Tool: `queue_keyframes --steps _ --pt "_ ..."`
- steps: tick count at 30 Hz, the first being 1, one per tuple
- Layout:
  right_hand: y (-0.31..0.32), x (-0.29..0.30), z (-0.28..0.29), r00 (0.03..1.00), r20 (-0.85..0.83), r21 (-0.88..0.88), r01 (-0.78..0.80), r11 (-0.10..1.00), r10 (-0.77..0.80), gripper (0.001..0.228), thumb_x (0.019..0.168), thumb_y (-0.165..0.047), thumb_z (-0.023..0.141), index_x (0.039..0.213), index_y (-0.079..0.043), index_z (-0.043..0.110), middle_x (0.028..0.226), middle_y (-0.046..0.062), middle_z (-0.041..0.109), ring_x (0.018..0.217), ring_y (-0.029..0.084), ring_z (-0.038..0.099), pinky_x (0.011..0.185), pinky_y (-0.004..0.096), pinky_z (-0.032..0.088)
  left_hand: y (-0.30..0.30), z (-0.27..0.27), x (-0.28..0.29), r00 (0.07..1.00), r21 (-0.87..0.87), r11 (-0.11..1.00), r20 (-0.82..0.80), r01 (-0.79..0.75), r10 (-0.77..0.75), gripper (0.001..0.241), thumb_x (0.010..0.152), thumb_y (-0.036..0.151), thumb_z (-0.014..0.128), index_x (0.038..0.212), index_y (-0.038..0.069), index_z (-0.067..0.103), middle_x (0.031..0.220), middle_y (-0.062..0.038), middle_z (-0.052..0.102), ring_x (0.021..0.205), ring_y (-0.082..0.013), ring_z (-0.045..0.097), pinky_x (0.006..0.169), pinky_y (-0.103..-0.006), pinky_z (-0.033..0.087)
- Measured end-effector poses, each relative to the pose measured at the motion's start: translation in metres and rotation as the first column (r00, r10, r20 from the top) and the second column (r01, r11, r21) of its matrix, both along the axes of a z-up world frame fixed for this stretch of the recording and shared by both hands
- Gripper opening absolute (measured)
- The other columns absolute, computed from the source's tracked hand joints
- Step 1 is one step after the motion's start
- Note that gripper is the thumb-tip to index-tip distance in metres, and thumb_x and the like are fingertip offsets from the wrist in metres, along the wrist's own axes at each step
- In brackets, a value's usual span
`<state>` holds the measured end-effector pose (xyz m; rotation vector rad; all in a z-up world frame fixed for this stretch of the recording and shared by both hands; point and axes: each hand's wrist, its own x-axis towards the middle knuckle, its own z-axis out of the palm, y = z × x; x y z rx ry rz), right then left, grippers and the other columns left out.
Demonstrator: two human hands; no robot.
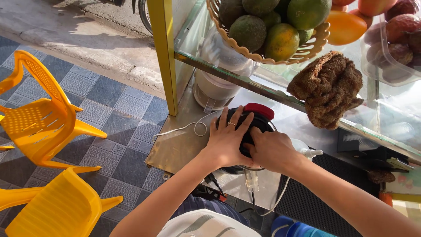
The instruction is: The person attaches the lid and parts to a juicer on the counter, places a cutting board on the work surface, arranges utensils such as scissors, a strainer and a peeler on the board, and carries a basket holding the board and utensils.
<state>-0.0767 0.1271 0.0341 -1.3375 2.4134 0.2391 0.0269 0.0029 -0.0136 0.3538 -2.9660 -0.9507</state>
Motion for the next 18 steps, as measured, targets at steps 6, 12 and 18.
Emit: queue_keyframes --steps 6,12,18 --pt "0.006 -0.005 -0.011 0.995 -0.052 -0.014 -0.089 0.996 0.088 0.039 0.087 -0.032 0.066 0.107 0.001 0.06 0.064 0.014 0.07 0.056 0.031 0.071 0.051 0.041 0.057 0.005 -0.023 -0.003 0.983 -0.109 0.99 -0.149 0.087 -0.103 0.137 0.055 0.07 0.086 0.159 0.004 0.027 0.172 -0.017 0.01 0.159 -0.0382 0.002 0.123 -0.0605 0.005" --pt "0.007 -0.006 -0.003 0.987 -0.064 -0.106 -0.152 0.983 0.145 0.042 0.092 -0.041 0.067 0.1 -0.001 0.06 0.06 0.013 0.069 0.054 0.031 0.07 0.047 0.04 0.054 -0.007 -0.005 -0.004 0.983 0.063 0.986 -0.112 0.156 -0.149 0.143 0.053 0.075 0.085 0.16 0.005 0.022 0.17 -0.013 0.01 0.157 -0.0361 0.0 0.122 -0.0596 0.002" --pt "0.012 -0.001 -0.009 0.996 -0.045 -0.146 -0.085 0.986 0.08 0.041 0.088 -0.037 0.069 0.103 -0.001 0.059 0.062 0.013 0.071 0.057 0.031 0.072 0.051 0.042 0.055 -0.006 -0.004 -0.005 0.985 0.022 0.986 -0.048 0.165 -0.164 0.144 0.05 0.07 0.088 0.161 0.006 0.022 0.172 -0.01 0.007 0.158 -0.0346 0.002 0.12 -0.0608 0.008"
